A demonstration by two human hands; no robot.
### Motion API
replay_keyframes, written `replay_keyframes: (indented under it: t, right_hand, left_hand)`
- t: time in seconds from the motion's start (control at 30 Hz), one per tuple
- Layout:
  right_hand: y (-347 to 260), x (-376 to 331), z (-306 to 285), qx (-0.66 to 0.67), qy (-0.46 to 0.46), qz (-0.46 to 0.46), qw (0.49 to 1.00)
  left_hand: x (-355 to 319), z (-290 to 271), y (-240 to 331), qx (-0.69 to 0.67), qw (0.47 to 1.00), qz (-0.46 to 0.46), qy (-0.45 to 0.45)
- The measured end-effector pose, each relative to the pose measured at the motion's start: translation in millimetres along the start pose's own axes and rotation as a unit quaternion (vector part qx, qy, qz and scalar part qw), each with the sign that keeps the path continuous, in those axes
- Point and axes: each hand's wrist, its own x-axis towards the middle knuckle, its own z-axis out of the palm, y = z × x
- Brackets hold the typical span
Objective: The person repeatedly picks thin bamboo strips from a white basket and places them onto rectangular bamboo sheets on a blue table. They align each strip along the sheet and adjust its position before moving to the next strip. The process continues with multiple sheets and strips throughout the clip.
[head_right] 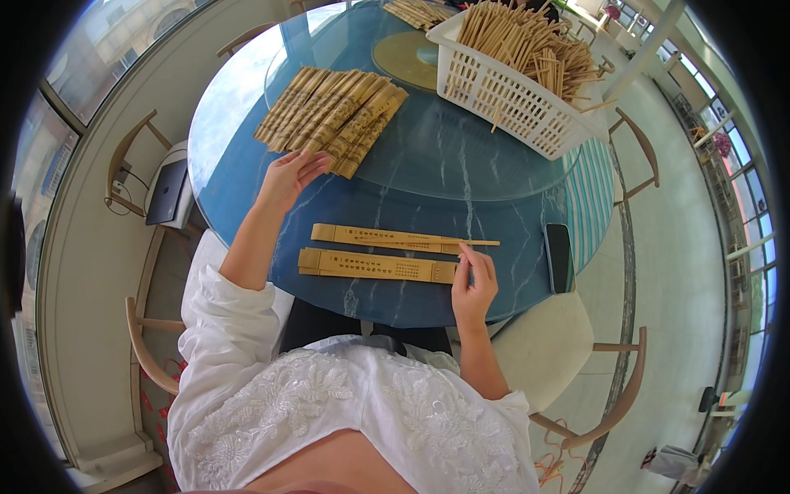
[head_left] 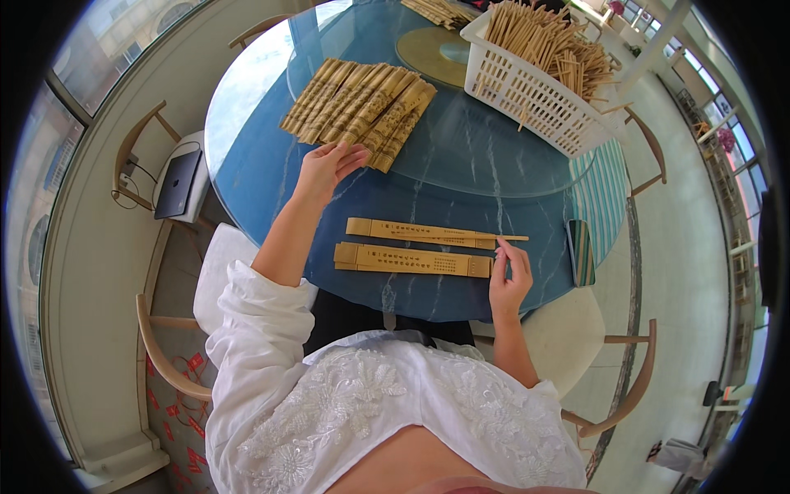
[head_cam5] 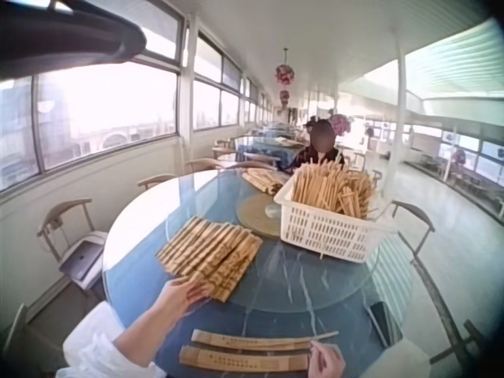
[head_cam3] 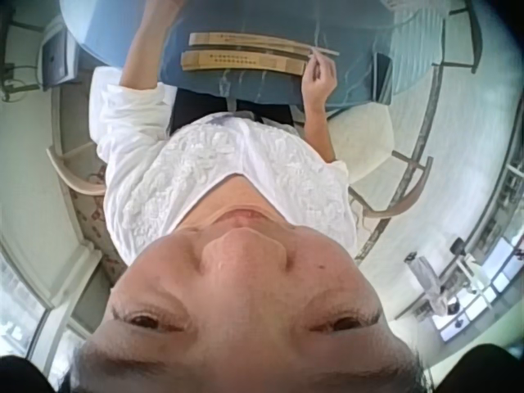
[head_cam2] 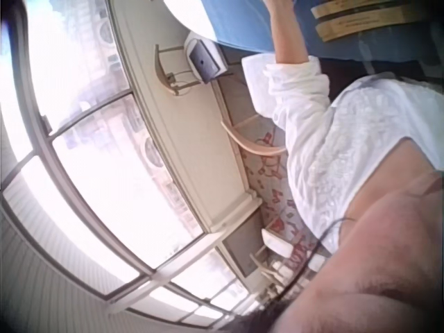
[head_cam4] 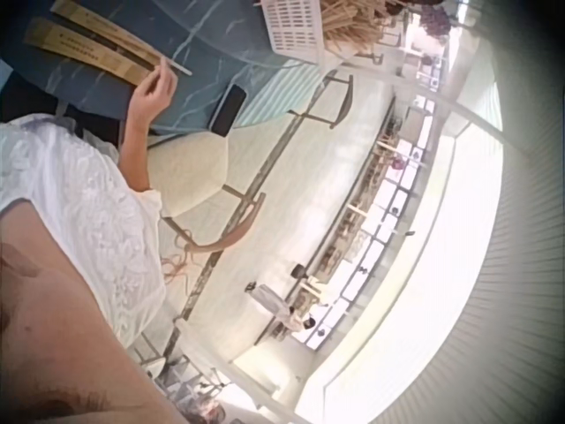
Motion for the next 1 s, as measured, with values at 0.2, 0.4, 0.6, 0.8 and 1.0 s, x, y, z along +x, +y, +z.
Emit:
replay_keyframes:
  t: [0.2, 0.4, 0.6, 0.8, 1.0]
  right_hand:
    - [1.7, 0.9, 1.9, -0.013, -0.029, 0.002, 0.999]
    - [4.1, 0.1, 2.5, 0.008, -0.037, 0.032, 0.999]
    - [1.3, 28.1, -7.4, -0.104, -0.141, -0.047, 0.983]
    - [15.7, 58.3, -4.0, -0.109, -0.295, -0.115, 0.942]
    - [27.3, 74.2, 1.1, -0.114, -0.354, -0.169, 0.913]
  left_hand:
    - [-18.8, 1.2, 3.9, 0.169, 0.978, 0.095, 0.074]
    - [-56.1, -16.6, -12.3, 0.285, 0.936, 0.205, 0.031]
    - [-117.4, -3.4, -27.0, 0.487, 0.833, 0.252, -0.071]
    - [-121.9, 3.0, -57.9, 0.539, 0.766, 0.316, -0.154]
    - [-116.1, 28.1, -59.0, 0.598, 0.693, 0.375, -0.144]
